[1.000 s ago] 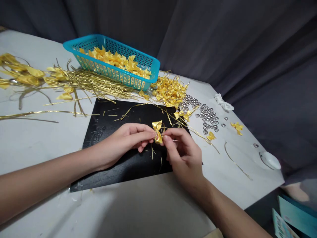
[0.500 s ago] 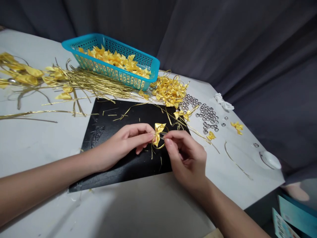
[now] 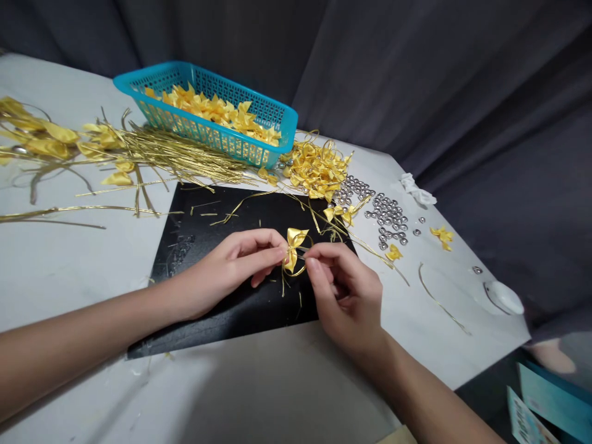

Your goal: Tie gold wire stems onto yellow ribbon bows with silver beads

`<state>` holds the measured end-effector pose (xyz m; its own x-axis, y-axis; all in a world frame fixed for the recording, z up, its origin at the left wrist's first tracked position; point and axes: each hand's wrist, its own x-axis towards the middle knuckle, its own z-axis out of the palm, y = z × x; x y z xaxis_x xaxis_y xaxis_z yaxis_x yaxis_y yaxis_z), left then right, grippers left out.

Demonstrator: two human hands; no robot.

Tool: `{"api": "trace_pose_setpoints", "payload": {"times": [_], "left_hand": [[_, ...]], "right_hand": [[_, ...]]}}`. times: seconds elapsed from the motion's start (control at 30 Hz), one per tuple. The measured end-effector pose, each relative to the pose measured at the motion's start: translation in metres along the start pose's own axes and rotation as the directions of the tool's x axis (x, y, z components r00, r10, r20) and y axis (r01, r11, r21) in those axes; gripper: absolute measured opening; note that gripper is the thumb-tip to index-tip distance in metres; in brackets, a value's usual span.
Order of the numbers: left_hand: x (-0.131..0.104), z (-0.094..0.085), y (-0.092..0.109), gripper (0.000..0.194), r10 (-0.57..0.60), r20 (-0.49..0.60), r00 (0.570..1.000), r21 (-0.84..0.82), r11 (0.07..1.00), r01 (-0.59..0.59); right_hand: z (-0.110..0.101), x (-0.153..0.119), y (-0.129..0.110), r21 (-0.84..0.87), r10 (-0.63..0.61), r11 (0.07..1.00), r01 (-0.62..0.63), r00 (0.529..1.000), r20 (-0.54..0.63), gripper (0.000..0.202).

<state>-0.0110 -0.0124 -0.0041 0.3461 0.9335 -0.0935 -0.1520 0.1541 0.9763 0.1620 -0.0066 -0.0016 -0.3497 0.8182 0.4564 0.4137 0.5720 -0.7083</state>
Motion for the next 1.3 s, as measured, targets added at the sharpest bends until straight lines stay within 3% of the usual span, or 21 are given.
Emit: {"api": "trace_pose_setpoints", "payload": {"times": [0.3,0.57,0.8,1.1,1.3], "left_hand": [[0.0018,0.0001,-0.0009,0.02,-0.009,-0.014,1.0,-0.017,1.0,0.009],[0.0029,0.002,-0.0015,0.019,-0.027,-0.006,1.0,-0.12,0.992,0.026],[0.0022,0.0016,-0.0004,0.019,-0.022,-0.012,1.0,-0.054,0.998,0.021],[0.0016,-0.0001,-0.0013,0.017,-0.03,0.019,0.999,-0.109,0.994,0.032],[0.0011,0.0058,0.0,0.017,-0.069,-0.031,0.997,-0.167,0.984,0.063]], "right_hand": [[0.0036,-0.0029,0.0005,0.087,0.04,0.995,-0.048,0.996,0.084,0.009],[0.0049,-0.004,0.0016,0.051,0.013,0.999,-0.016,0.998,0.055,0.011],[0.0052,-0.0047,0.0019,0.021,-0.018,1.0,0.018,0.999,0.046,0.012],[0.0066,-0.0048,-0.0007,0.071,-0.019,0.997,0.013,0.997,0.078,0.013],[0.0089,-0.0076,0.0002,0.021,-0.012,1.0,0.011,0.997,0.075,0.013]]}}
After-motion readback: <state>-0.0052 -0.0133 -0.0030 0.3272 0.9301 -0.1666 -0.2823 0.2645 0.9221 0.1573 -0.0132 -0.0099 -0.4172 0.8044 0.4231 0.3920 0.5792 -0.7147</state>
